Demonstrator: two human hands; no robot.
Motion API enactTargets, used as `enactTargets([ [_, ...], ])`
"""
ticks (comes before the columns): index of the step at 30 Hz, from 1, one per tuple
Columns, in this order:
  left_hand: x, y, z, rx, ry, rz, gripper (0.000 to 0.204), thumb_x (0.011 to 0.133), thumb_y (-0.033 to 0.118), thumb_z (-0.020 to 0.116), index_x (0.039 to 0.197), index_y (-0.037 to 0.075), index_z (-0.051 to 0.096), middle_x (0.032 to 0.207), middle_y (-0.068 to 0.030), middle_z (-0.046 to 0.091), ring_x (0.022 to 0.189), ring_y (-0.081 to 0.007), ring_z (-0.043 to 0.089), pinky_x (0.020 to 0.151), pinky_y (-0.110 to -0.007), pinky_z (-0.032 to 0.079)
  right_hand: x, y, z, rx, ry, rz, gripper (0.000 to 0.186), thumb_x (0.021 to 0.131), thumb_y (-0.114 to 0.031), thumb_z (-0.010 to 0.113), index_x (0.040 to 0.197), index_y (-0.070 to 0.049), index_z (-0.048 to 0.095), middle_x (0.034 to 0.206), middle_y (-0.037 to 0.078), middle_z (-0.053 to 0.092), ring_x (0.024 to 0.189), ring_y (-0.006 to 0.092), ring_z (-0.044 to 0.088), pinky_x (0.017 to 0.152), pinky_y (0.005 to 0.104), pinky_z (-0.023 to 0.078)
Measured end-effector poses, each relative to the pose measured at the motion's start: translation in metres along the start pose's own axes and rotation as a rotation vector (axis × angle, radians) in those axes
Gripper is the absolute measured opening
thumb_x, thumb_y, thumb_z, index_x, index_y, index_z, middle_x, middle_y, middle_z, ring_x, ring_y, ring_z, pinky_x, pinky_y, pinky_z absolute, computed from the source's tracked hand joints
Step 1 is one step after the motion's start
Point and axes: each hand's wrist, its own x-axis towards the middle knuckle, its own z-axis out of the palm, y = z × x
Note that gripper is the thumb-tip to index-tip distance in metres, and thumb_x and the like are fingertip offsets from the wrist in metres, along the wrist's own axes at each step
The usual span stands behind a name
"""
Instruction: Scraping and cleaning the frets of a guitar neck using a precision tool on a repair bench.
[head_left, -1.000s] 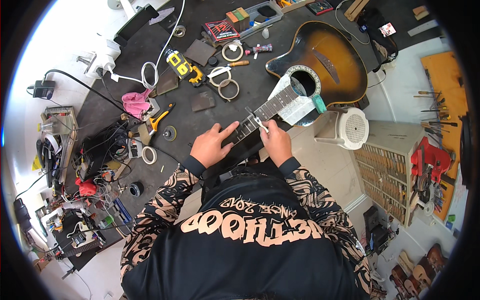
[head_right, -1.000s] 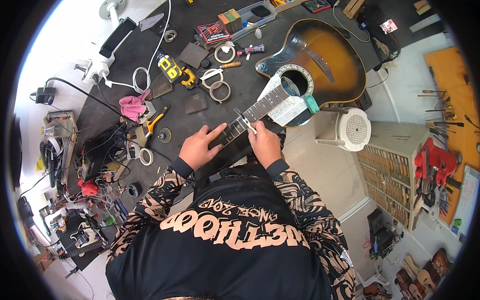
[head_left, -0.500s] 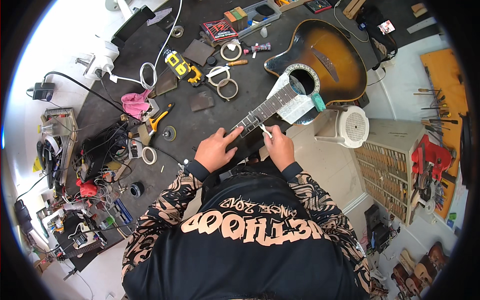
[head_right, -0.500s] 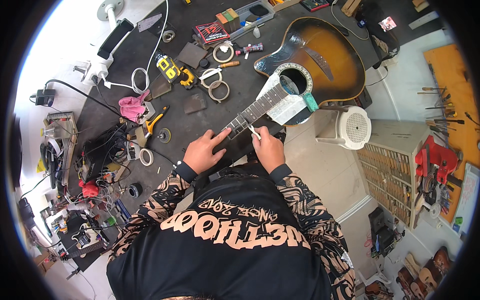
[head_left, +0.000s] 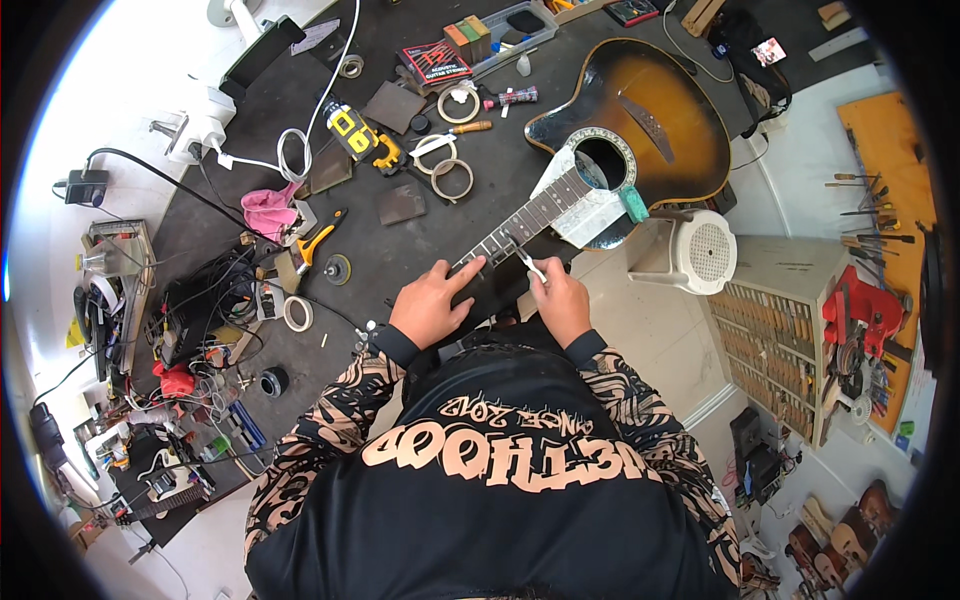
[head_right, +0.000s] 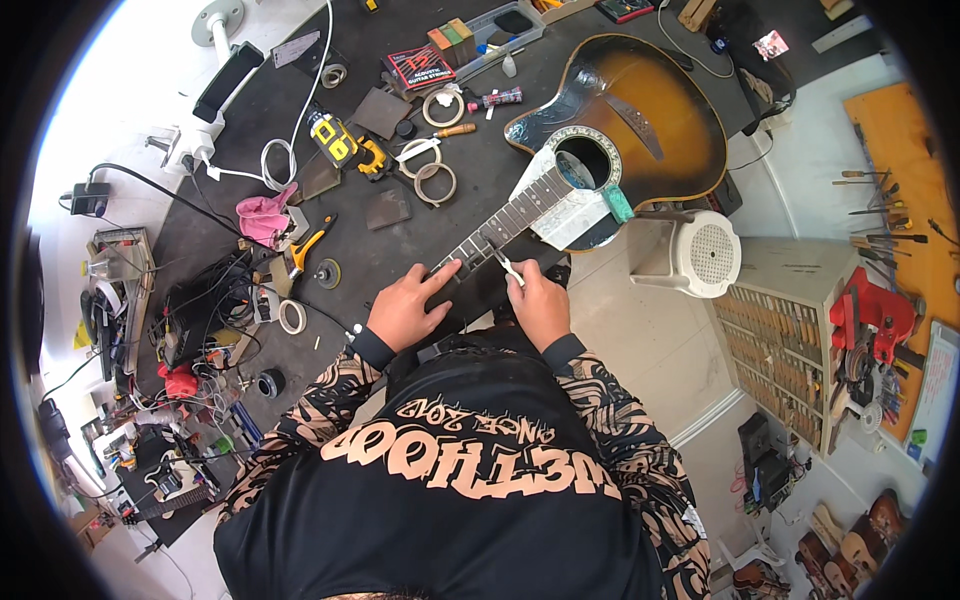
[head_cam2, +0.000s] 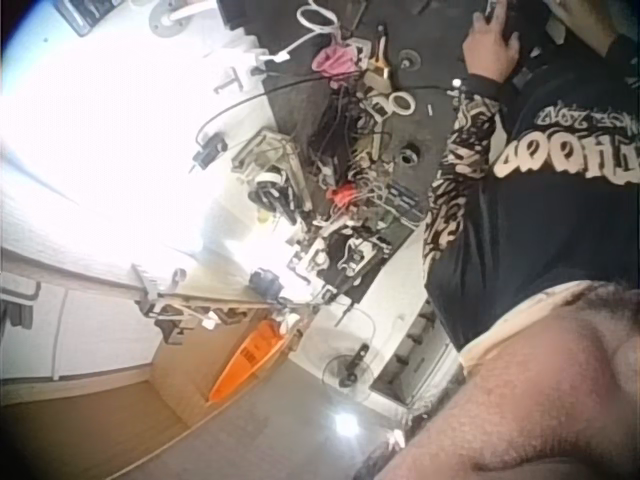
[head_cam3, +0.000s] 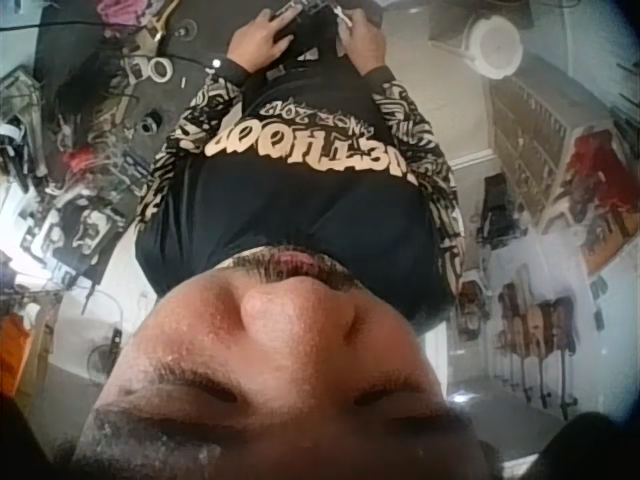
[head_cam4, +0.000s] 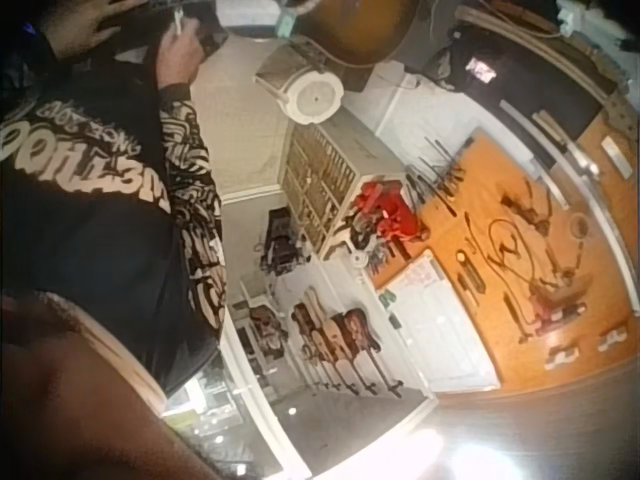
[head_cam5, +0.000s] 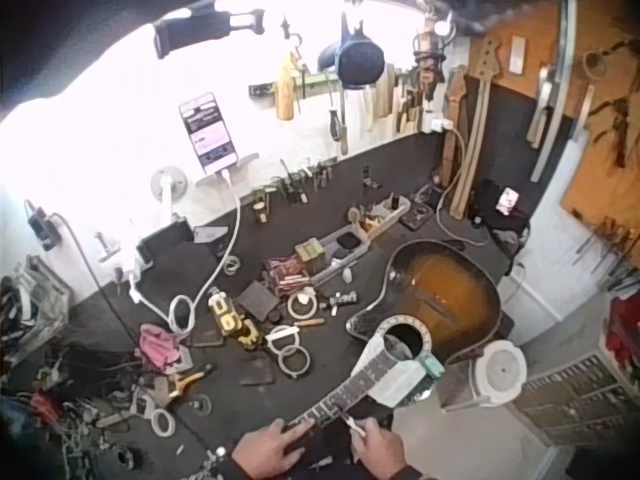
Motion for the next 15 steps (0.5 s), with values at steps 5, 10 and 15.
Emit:
enactTargets([
  [5, -0.0003, 0.0017, -0.0022, 0.004, -0.06, 0.012, 0.08, 0.101, 0.031, 0.082, 0.175, 0.039, 0.053, 0.117, -0.0152, 0.066, 0.097, -0.0385, 0.079, 0.08, -0.05, 0.067, 0.0006, -0.0002, 0.0011, 0.0, 0.014, -0.009, 0.021, 0.11, -0.021, 0.078, 0.124, -0.008, 0.069, 0.083, 0.017, 0.079, 0.077, 0.0425, 0.079, 0.068, 0.0557, 0.058],
  [10, 0.0, 0.002, -0.0012, -0.004, -0.05, 0.019, 0.08, 0.1, 0.031, 0.083, 0.175, 0.038, 0.054, 0.117, -0.0151, 0.066, 0.097, -0.0384, 0.078, 0.08, -0.05, 0.066, 0.0025, -0.002, 0.0008, -0.007, -0.001, -0.002, 0.021, 0.11, -0.021, 0.078, 0.124, -0.008, 0.069, 0.082, 0.017, 0.079, 0.077, 0.0422, 0.079, 0.068, 0.0555, 0.058],
  [15, 0.0013, -0.002, -0.0018, -0.016, -0.017, 0.0, 0.08, 0.1, 0.03, 0.083, 0.175, 0.037, 0.054, 0.116, -0.0151, 0.067, 0.096, -0.0382, 0.078, 0.079, -0.05, 0.066, 0.0061, -0.0063, 0.0004, -0.008, -0.011, 0.0, 0.021, 0.11, -0.021, 0.077, 0.124, -0.008, 0.069, 0.082, 0.017, 0.079, 0.078, 0.0425, 0.079, 0.068, 0.0557, 0.058],
])
